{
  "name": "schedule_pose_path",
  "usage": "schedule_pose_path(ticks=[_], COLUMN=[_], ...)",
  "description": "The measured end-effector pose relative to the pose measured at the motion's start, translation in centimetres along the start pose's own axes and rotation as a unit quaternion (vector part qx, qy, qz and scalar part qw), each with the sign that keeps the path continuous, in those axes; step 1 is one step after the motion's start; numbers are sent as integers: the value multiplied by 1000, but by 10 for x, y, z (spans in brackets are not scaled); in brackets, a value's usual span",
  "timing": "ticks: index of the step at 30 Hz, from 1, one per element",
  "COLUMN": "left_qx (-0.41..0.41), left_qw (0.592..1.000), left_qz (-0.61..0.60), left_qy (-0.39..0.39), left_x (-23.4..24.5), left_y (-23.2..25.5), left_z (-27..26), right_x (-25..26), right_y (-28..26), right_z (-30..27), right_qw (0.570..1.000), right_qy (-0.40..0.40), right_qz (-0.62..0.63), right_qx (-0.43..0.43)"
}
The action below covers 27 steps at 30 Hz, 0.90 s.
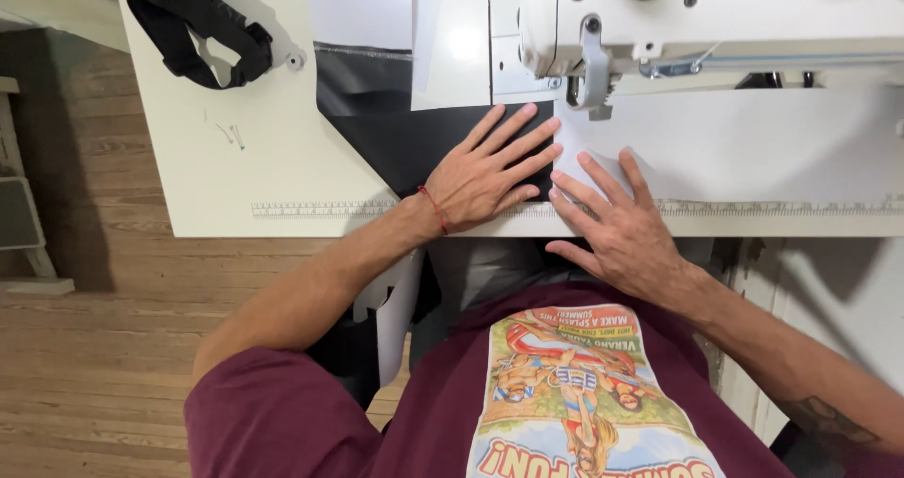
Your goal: Sewing leather components together using an industrial sewing machine and trimming with scissors
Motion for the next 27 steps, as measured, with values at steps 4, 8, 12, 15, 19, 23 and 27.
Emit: schedule_pose_path(ticks=[4,8,12,15,19,23,27], left_qx=[8,12,17,14,5,5,-7], left_qw=[999,998,998,997,994,994,996], left_qz=[41,67,62,49,43,42,36], left_qy=[2,-3,5,-60,-100,-98,-81], left_x=[-2,-3,2,18,25,24,25], left_y=[-10,-19,-22,-28,-31,-32,-31], left_z=[6,11,14,20,22,22,19], right_x=[-7,-9,-9,-3,-2,-1,-16], right_y=[4,4,10,13,14,15,46], right_z=[5,11,20,25,31,32,36], right_qw=[1000,999,999,998,996,996,998], right_qy=[0,-16,-30,-45,-57,-52,-50], right_qz=[-27,-42,-21,-42,-69,-68,-21], right_qx=[8,5,-7,9,31,28,-34])
Point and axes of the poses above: each hand's wrist, its own z-axis towards the middle knuckle, its own x-axis out of the back of the hand, y = z × x, the point moved 5 cm from there along z, towards the middle knuckle, and after that the axes turned 6 degrees about -x, right-handed, at the moved point
